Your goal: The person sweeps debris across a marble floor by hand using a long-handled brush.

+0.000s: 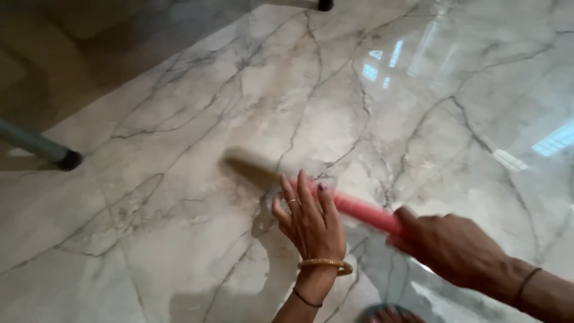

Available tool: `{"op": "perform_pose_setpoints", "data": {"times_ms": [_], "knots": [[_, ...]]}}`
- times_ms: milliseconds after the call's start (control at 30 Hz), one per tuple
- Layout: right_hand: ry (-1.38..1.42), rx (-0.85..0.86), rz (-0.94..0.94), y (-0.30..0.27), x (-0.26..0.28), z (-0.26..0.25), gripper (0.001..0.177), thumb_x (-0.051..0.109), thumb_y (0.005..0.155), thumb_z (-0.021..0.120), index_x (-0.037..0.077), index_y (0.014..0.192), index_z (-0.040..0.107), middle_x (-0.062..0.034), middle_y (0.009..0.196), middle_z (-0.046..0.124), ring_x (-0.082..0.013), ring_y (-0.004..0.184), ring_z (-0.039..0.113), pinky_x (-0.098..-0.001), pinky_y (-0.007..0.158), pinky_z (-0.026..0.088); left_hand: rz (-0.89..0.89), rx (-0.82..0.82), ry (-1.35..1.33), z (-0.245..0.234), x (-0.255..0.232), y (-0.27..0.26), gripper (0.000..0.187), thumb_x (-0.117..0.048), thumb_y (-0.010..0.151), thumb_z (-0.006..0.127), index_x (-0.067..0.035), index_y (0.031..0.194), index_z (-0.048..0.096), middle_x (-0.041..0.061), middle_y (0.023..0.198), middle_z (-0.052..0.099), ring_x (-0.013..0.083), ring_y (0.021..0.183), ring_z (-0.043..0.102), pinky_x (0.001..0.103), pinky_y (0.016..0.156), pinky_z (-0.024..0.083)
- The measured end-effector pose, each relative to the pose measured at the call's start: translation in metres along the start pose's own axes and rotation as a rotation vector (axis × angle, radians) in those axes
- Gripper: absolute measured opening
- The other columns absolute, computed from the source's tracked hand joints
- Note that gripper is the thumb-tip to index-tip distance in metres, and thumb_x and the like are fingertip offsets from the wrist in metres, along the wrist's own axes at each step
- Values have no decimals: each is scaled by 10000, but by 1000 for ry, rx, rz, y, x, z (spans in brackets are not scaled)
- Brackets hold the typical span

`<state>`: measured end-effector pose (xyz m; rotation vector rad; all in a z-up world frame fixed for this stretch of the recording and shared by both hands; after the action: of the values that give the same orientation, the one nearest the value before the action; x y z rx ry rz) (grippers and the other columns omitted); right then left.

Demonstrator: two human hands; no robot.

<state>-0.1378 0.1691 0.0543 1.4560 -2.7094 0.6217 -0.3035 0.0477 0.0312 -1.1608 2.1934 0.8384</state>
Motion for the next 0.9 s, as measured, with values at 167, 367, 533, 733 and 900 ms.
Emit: {"op": "perform_pose_setpoints", "data": {"times_ms": [167,367,533,733,900], "knots": [[-108,13,-294,38,4,23,418,531,930,557,207,1187,490,-82,891,682,-302,651,685,-495,537,520,221,135,140,-32,4,7,565,-413,1007,492,-102,1479,489,206,1660,252,437,1408,267,587,1111,224],[82,-138,153,118,-38,35,420,523,982,549,146,1165,514,-150,688,695,-388,635,666,-517,579,494,386,208,254,-87,20,32,589,-414,1034,485,-62,1504,445,246,1656,244,470,1382,301,607,1101,235],[-166,-421,-172,144,13,57,578,545,986,524,73,1313,447,-138,656,641,-360,617,655,-519,595,505,139,-25,269,-84,40,54,592,-387,984,532,-108,1501,456,199,1644,279,428,1381,326,574,1093,277],[26,-69,-521,145,101,30,428,497,877,650,173,1139,554,-127,747,702,-396,660,684,-541,561,532,-36,-145,316,-80,92,40,646,-394,938,578,-118,1503,433,171,1626,289,412,1407,302,546,1071,307],[44,-132,-249,213,90,22,427,549,908,607,200,1151,563,-146,715,705,-366,643,688,-506,603,542,-191,-149,433,-94,118,56,693,-442,952,492,-170,1580,383,162,1679,258,389,1388,287,547,1041,295]]}}
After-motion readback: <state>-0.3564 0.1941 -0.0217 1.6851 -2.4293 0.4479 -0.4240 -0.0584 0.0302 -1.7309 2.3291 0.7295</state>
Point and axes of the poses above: each hand's wrist, its own y-axis towards the middle knuckle, its own z-axis out of the palm, x = y × z, the point moved 2 cm from there along y, towards the middle knuckle
